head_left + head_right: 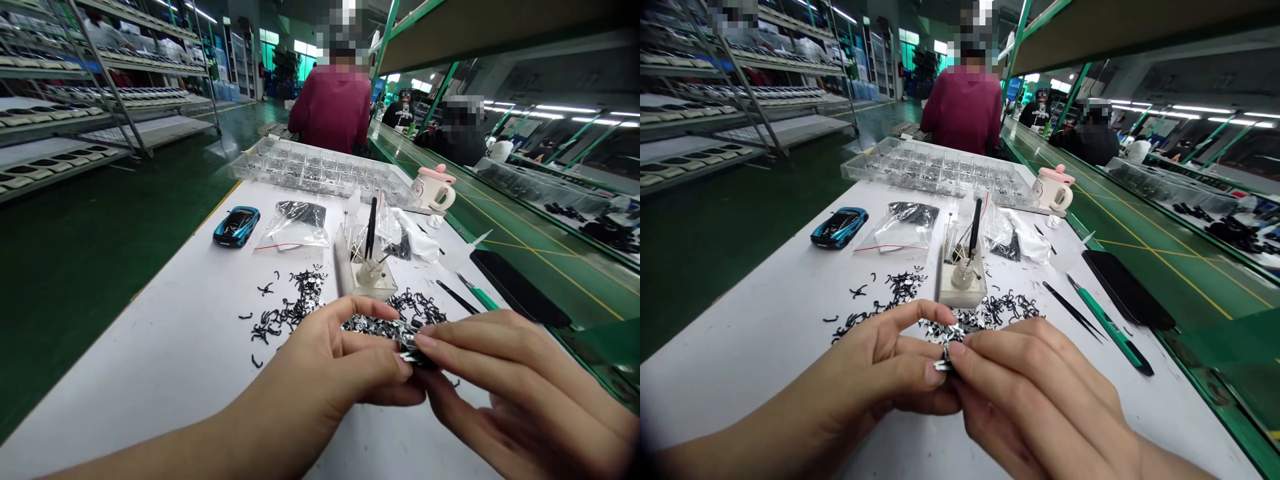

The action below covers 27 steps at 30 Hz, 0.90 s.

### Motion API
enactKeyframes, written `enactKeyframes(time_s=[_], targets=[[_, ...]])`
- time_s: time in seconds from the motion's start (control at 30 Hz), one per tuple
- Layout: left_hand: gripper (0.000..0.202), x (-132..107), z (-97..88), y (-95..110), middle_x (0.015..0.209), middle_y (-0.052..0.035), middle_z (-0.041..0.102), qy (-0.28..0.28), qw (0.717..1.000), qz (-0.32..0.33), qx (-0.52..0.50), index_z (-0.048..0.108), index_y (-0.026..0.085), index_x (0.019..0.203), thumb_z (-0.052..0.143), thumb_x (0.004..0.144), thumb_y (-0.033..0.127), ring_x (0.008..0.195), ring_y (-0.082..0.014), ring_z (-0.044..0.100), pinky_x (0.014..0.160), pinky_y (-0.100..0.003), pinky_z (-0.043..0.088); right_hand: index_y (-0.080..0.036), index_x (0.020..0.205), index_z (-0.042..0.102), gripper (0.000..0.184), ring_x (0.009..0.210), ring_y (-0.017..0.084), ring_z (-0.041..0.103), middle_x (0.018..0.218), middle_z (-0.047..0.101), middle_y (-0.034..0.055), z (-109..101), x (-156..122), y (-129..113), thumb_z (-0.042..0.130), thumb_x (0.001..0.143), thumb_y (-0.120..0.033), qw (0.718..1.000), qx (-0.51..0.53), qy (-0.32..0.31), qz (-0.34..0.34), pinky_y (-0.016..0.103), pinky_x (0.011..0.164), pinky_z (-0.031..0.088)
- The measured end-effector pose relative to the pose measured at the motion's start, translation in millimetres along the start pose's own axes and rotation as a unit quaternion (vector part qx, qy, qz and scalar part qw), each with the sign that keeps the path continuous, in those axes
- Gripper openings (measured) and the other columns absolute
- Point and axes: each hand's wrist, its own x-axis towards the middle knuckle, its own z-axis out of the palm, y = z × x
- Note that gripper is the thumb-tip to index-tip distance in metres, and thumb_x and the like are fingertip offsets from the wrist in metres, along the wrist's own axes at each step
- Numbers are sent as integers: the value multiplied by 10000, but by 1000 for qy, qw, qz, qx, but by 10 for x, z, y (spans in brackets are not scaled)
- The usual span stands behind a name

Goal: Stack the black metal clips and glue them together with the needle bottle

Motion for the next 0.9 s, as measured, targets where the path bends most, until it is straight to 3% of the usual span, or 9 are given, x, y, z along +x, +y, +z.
enactKeyframes(time_s=[0.23, 0.37, 0.43, 0.5, 0.6, 0.67, 0.8, 0.83, 0.9], targets=[[420, 36, -13, 12, 801, -25, 738, -1, 1000, -12, 6, 538, 159, 1117, 794, 785, 158, 739, -95, 735, 759, -169, 562, -223, 1114, 752, 246, 866, 270, 734, 1001, 726, 117, 18, 57, 27, 769, 905, -354, 1000, -14, 1, -16, 338, 644, 626], [384, 18, -13, 14, 826, 8, 747, 2, 998, -3, 62, 558, 193, 1145, 760, 819, 199, 778, -94, 751, 776, -147, 569, -196, 1117, 715, 147, 861, 226, 721, 966, 721, 99, 32, -15, 26, 675, 976, -207, 1000, 14, 8, -8, 323, 669, 606], [362, 1, -22, 5, 937, 1, 773, -3, 983, 77, 169, 558, 220, 1158, 710, 833, 175, 865, -108, 764, 792, -135, 576, -150, 1120, 685, 153, 897, 178, 699, 985, 713, 99, 27, -30, 33, 614, 994, -98, 999, 33, 7, -13, 291, 731, 588], [398, -11, -46, 3, 1114, -29, 765, -7, 915, 239, 324, 560, 209, 1196, 687, 826, 132, 1001, -126, 753, 869, -133, 575, -106, 1105, 672, 165, 923, 134, 675, 993, 700, 100, 8, -13, 49, 597, 981, -27, 999, 49, 8, -17, 249, 787, 564], [423, -2, -121, 44, 1255, -104, 722, -15, 727, 479, 493, 554, 85, 1269, 703, 874, 104, 1168, -126, 693, 1059, -99, 470, -67, 1063, 681, 178, 930, 109, 666, 962, 697, 94, -40, 55, 89, 645, 913, 22, 997, 60, -13, -41, 199, 823, 546], [390, 18, -188, 101, 1252, -128, 727, -39, 640, 548, 537, 557, 20, 1277, 694, 930, 136, 1207, -116, 674, 1101, -73, 410, -56, 1060, 674, 217, 947, 100, 671, 959, 705, 88, -65, 98, 114, 653, 871, 49, 994, 63, -48, -71, 169, 841, 546], [340, 70, -291, 203, 1258, -119, 738, -97, 575, 566, 582, 585, 2, 1283, 645, 981, 145, 1218, -113, 672, 1109, -88, 399, -79, 1061, 646, 259, 1011, 73, 657, 1007, 696, 60, -41, 108, 117, 577, 862, 72, 994, 95, -39, -49, 123, 936, 514], [334, 80, -301, 211, 1259, -108, 741, -103, 571, 569, 583, 589, 8, 1284, 644, 980, 137, 1207, -105, 678, 1101, -76, 392, -85, 1058, 641, 264, 1020, 67, 651, 1017, 688, 54, -24, 95, 111, 562, 865, 76, 993, 104, -27, -41, 114, 961, 498], [335, 93, -303, 203, 1256, -94, 744, -106, 593, 559, 570, 590, 23, 1288, 651, 975, 125, 1159, -95, 701, 1066, -54, 411, -91, 1079, 630, 285, 1036, 63, 640, 1036, 672, 48, 7, 66, 103, 547, 871, 85, 992, 117, -19, -31, 111, 993, 476]])
